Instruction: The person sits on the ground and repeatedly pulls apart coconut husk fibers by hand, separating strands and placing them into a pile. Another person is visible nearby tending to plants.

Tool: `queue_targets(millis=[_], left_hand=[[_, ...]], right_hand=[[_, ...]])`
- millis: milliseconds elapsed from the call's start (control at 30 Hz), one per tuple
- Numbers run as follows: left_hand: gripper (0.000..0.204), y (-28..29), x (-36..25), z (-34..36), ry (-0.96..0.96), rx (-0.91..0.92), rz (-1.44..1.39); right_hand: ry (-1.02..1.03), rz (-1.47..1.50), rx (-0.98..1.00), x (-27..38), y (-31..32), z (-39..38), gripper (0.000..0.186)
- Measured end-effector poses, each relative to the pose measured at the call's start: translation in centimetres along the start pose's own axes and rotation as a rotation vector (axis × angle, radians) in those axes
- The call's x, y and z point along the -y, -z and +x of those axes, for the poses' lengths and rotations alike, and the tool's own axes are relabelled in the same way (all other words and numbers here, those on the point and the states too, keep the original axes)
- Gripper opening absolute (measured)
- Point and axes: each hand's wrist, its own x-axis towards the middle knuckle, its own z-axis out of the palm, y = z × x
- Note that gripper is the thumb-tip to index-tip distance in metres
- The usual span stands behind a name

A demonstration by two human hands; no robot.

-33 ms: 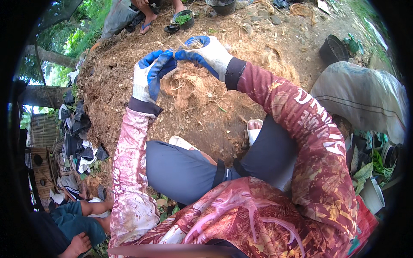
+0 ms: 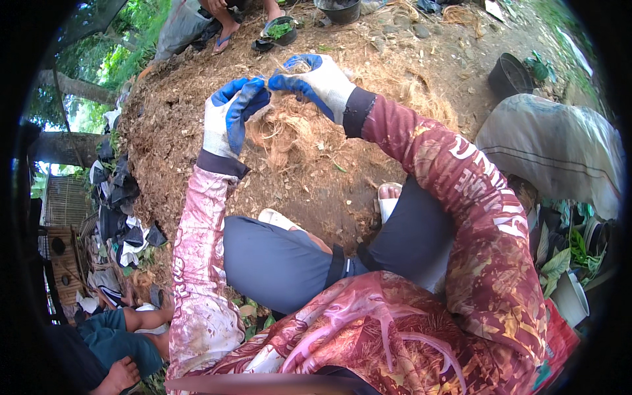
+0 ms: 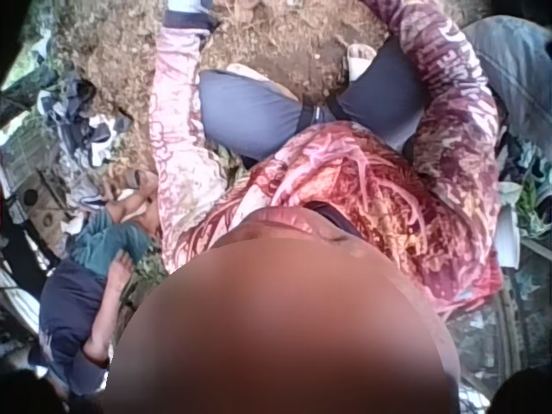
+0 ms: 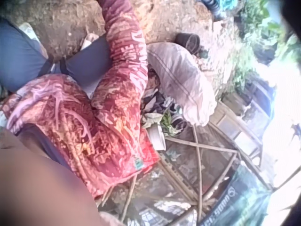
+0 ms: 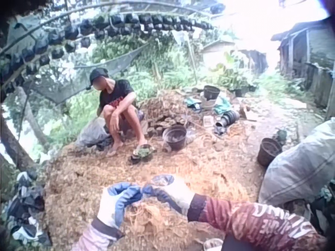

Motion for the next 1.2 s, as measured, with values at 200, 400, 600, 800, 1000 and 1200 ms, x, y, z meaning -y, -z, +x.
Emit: queue_targets(millis=[200, 400, 600, 800, 1000, 1200], left_hand=[[0.023, -0.3, 0.2, -0.1, -0.110, -0.081, 0.033], [0.021, -0.4, 0.0, 0.0, -0.101, -0.145, -0.059], [0.018, 1.3, -0.6, 0.2, -0.172, -0.233, -0.182], [0.021, 1.7, 0.2, -0.5, -0.054, -0.142, -0.066], [0.024, -0.3, 0.7, -0.9, 0.053, 0.010, -0.082], [0.023, 0.7, 0.9, 0.0, 0.118, 0.279, -0.384]], right_hand=[[-0.057, -0.048, -0.046, 0.6, 0.7, 1.2, 0.036], [0.107, 0.057, -0.141, 0.1, 0.6, 2.0, 0.031], [0.226, 0.161, -0.329, 2.4, 3.1, 2.7, 0.034], [0.323, -0.255, 0.130, 1.9, 1.5, 0.4, 0.040], [0.202, -0.604, -0.097, 1.3, -0.3, 0.1, 0.043], [0.034, -0.010, 0.224, 1.0, 0.3, -0.7, 0.033]])
